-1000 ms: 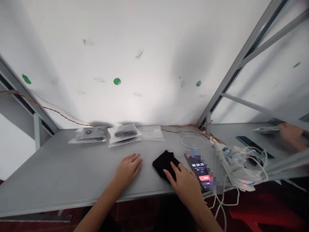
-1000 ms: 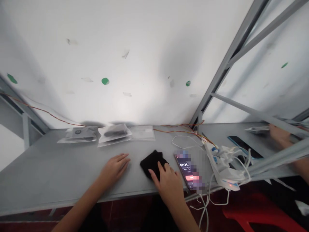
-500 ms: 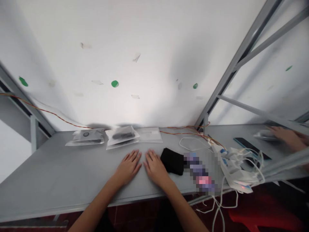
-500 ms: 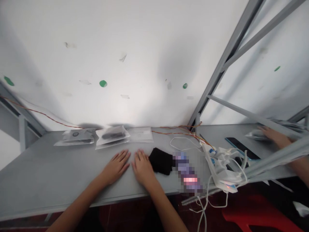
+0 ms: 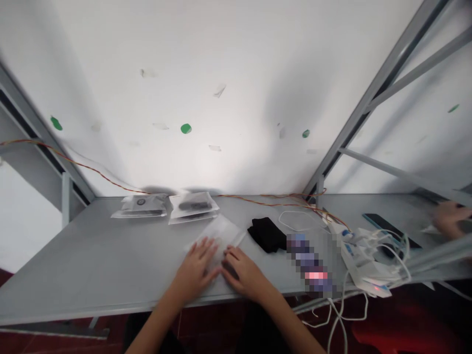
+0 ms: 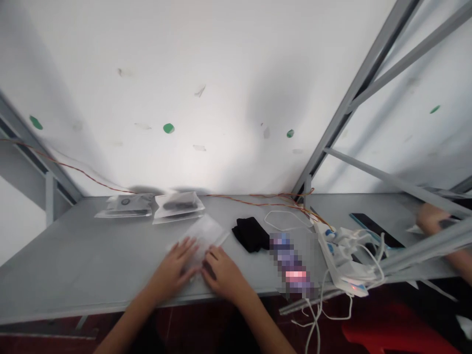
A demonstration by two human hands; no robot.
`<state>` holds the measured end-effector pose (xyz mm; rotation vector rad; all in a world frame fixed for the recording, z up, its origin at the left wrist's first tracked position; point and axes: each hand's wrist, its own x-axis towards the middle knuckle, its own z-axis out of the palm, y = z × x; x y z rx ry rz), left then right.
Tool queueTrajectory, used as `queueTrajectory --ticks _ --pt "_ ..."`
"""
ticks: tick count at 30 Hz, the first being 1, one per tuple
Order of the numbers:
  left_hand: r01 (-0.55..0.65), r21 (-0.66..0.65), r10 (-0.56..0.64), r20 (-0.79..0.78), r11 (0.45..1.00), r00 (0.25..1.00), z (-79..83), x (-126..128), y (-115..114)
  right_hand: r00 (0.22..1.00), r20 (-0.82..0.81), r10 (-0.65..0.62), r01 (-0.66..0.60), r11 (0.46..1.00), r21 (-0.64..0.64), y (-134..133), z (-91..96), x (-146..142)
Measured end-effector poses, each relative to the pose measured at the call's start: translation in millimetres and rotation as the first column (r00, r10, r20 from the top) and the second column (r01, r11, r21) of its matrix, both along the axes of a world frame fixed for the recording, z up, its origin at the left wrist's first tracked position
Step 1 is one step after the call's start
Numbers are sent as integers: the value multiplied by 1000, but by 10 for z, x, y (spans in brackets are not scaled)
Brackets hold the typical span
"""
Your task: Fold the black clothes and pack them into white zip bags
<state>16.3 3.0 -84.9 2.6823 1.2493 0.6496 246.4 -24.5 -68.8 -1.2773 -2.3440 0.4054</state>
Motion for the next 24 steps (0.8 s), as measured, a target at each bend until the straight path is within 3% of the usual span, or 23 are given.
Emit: queueTrajectory --ticks 2,3,5,7,9,12,16,18,22,24 --pt "-3 19 4 -68 1000 998 -71 75 -287 994 -93 52 -55 998 -29 -89 51 110" --pt "-36 23 38 -83 999 996 -92 113 -395 994 -107 10 -12 1000 -16 -55 100 193" --pt "-106 10 106 -83 994 991 -89 174 -518 975 -68 -212 217 974 66 131 219 396" --pt "-157 -40 155 -50 987 987 -29 216 -533 862 23 -507 501 856 127 384 324 593" --pt "-227 -86 228 -4 970 974 56 249 -495 787 81 -612 601 790 122 596 378 719" --pt "-350 -77 352 27 934 935 145 292 -438 826 152 -543 541 839 60 717 352 755" --pt "-449 -31 449 -12 893 894 146 299 -432 926 178 -334 339 941 2 559 236 736" --pt "-465 -27 465 -32 885 885 133 298 -444 895 200 -398 403 915 17 418 177 755" --pt "-472 -12 470 -67 881 880 133 349 -469 753 212 -623 637 771 -2 188 63 767" --pt "-487 -5 486 -74 873 871 133 379 -473 789 112 -604 613 784 -95 147 20 743"
